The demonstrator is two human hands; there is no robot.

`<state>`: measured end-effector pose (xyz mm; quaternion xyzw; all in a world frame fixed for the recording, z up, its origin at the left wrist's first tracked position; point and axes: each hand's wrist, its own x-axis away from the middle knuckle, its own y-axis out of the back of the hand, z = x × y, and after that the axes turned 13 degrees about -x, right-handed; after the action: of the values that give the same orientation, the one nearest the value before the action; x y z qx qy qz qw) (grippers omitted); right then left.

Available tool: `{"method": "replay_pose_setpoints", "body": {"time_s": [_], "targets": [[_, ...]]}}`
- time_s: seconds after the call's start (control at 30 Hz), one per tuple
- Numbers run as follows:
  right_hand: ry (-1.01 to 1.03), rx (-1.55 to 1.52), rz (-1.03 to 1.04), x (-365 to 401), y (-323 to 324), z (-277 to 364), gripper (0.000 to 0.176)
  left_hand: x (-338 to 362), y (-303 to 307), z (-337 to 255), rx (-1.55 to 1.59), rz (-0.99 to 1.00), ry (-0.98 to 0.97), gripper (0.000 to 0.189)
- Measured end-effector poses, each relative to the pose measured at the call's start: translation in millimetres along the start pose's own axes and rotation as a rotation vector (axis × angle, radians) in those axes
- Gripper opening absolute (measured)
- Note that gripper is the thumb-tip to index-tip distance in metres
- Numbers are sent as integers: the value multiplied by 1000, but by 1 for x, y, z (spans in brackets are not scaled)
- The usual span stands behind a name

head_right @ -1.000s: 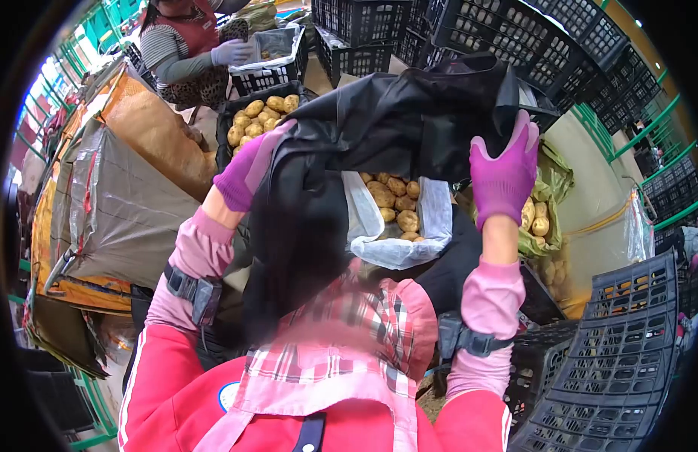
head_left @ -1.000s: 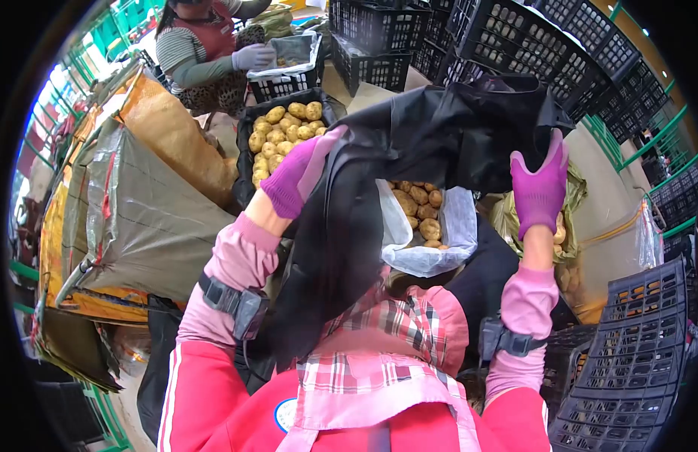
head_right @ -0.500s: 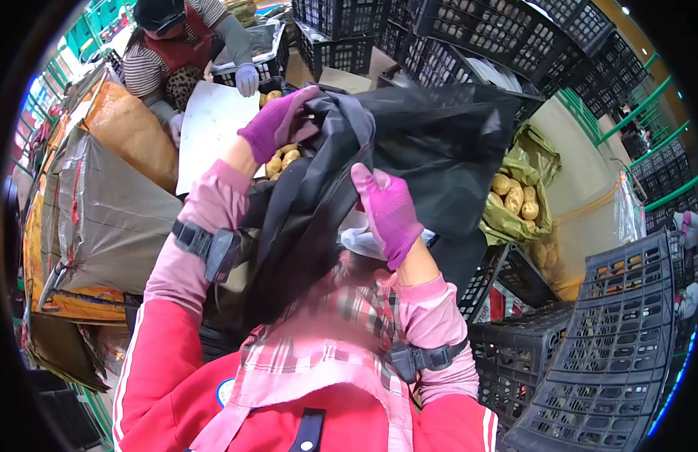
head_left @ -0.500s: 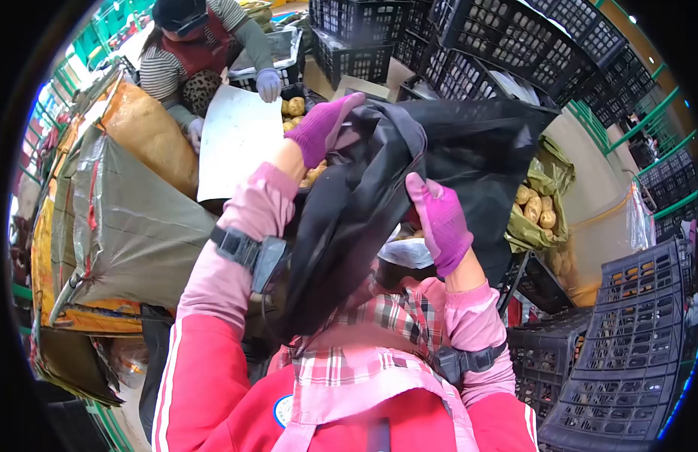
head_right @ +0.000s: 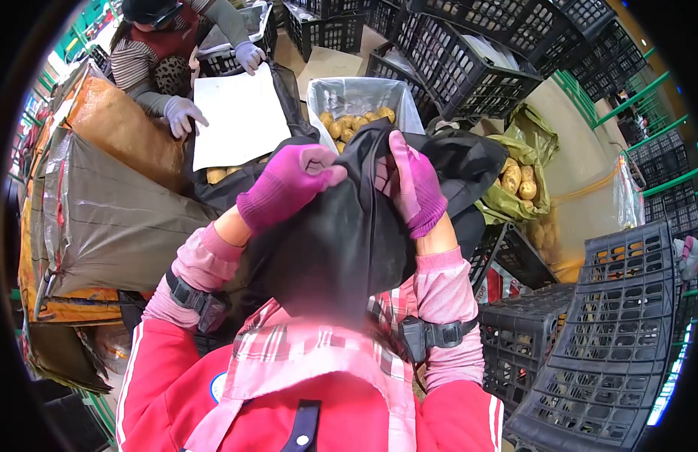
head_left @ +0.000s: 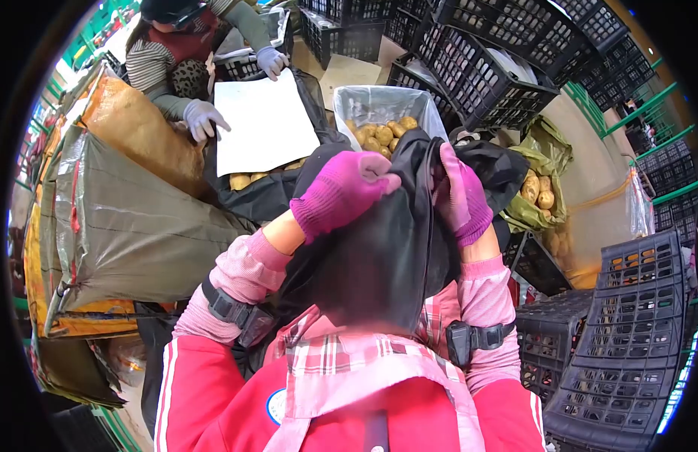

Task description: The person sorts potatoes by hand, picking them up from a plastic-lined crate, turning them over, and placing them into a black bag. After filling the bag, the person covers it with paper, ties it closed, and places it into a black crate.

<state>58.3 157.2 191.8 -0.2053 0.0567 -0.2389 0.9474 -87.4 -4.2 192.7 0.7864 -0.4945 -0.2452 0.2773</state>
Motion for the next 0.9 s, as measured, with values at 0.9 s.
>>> {"method": "replay_pose_setpoints", "body": {"time_s": [0.9], "targets": [[60,1096,117,94,-23,27,13,-24,-66,-8,1080,618,-125,55]]}}
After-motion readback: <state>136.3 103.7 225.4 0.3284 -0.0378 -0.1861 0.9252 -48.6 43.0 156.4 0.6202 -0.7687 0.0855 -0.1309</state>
